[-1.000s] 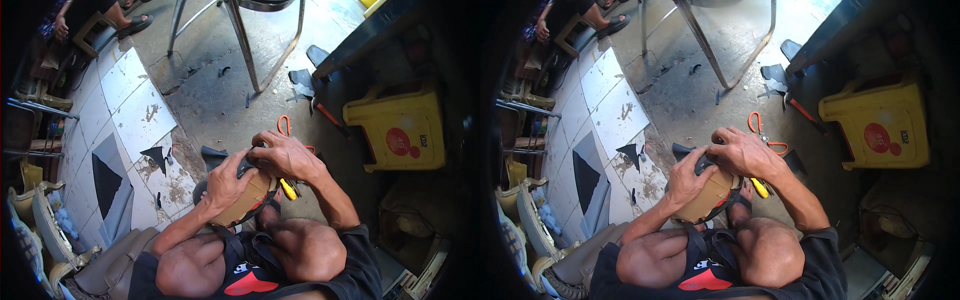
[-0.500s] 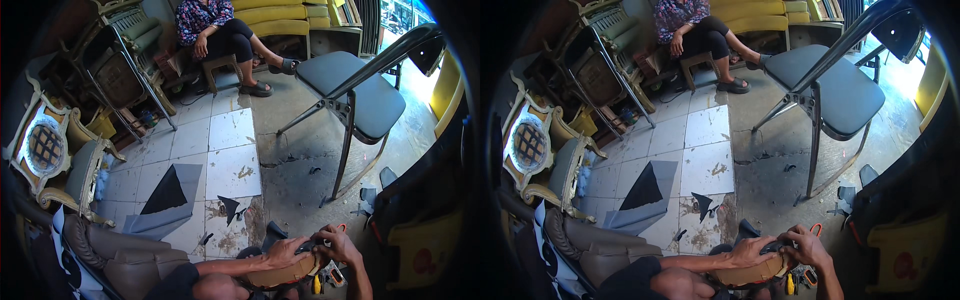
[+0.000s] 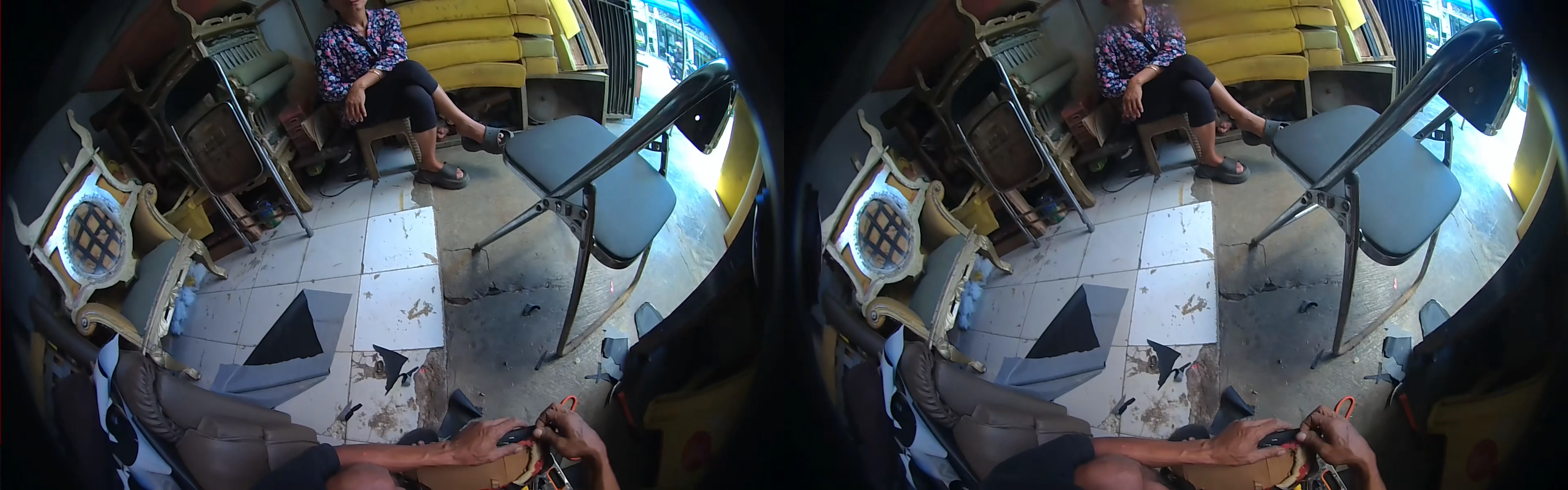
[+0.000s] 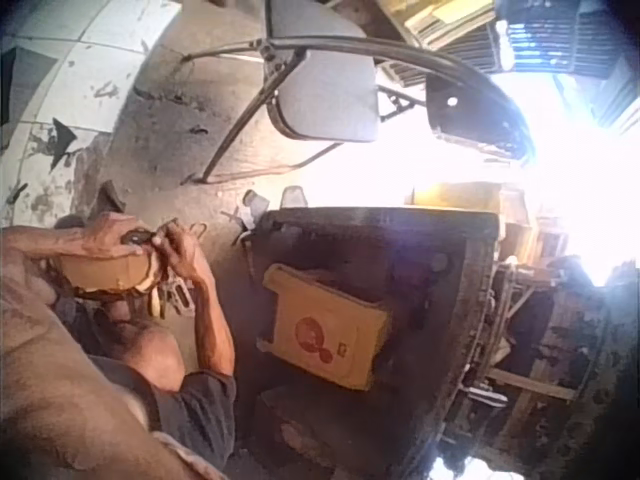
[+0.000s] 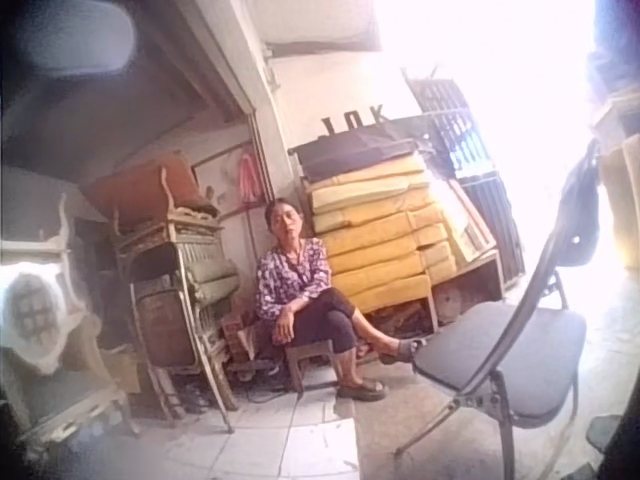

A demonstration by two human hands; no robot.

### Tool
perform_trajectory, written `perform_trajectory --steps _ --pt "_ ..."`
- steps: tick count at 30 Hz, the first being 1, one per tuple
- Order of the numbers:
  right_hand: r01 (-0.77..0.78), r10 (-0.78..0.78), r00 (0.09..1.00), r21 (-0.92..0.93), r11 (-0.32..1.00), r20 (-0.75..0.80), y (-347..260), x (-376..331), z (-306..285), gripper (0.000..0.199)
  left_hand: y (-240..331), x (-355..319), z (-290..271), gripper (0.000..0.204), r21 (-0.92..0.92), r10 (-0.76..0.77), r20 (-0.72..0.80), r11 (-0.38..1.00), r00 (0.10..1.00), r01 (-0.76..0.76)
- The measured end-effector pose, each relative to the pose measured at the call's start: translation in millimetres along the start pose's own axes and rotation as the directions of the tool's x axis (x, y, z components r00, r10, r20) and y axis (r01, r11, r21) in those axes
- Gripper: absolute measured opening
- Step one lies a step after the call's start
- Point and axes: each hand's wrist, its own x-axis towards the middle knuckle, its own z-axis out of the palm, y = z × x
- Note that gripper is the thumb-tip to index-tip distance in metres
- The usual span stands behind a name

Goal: The person unscrews and removes the backrest from a metal folding chair using a screwdriver, then strips off the old red vinyl covering and foam from the wooden backrest frame by hand.

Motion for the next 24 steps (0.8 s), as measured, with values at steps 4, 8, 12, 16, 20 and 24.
perform_trajectory --steps 4,8,12,16,20,24 --pt "-0.08 0.07 0.91 -0.007 0.997 -0.408 -2.8 5.5 40.1 0.022 11.0 2.2 -3.0 0.032 0.07 0.033 -0.132 0.997 0.991 -0.024" --pt "-0.077 0.077 0.791 0.026 0.997 -0.607 3.2 24.1 56.3 0.021 -3.2 11.5 8.1 0.009 0.219 0.066 -0.2 0.976 0.978 -0.022" --pt "-0.005 0.045 0.803 0.068 0.998 -0.594 -16.3 28.7 52.7 0.035 4.1 14.1 -15.0 0.009 0.118 -0.129 -0.271 0.979 0.954 0.166" --pt "-0.132 0.15 0.817 0.073 0.989 -0.557 -10.5 8.9 55.7 0.045 1.2 6.6 -21.6 0.027 -0.13 -0.326 -0.141 0.942 0.935 0.309" --pt "-0.163 0.216 0.772 0.142 0.976 -0.598 -1.4 9.4 69.8 0.041 -7.2 -8.3 -26.6 0.047 -0.085 -0.197 -0.096 0.978 0.976 0.189" --pt "-0.166 0.236 0.756 0.17 0.971 -0.611 0.7 12.2 75.6 0.039 -9.3 -18.5 -22.5 0.045 0.058 -0.059 -0.136 0.996 0.989 0.068"
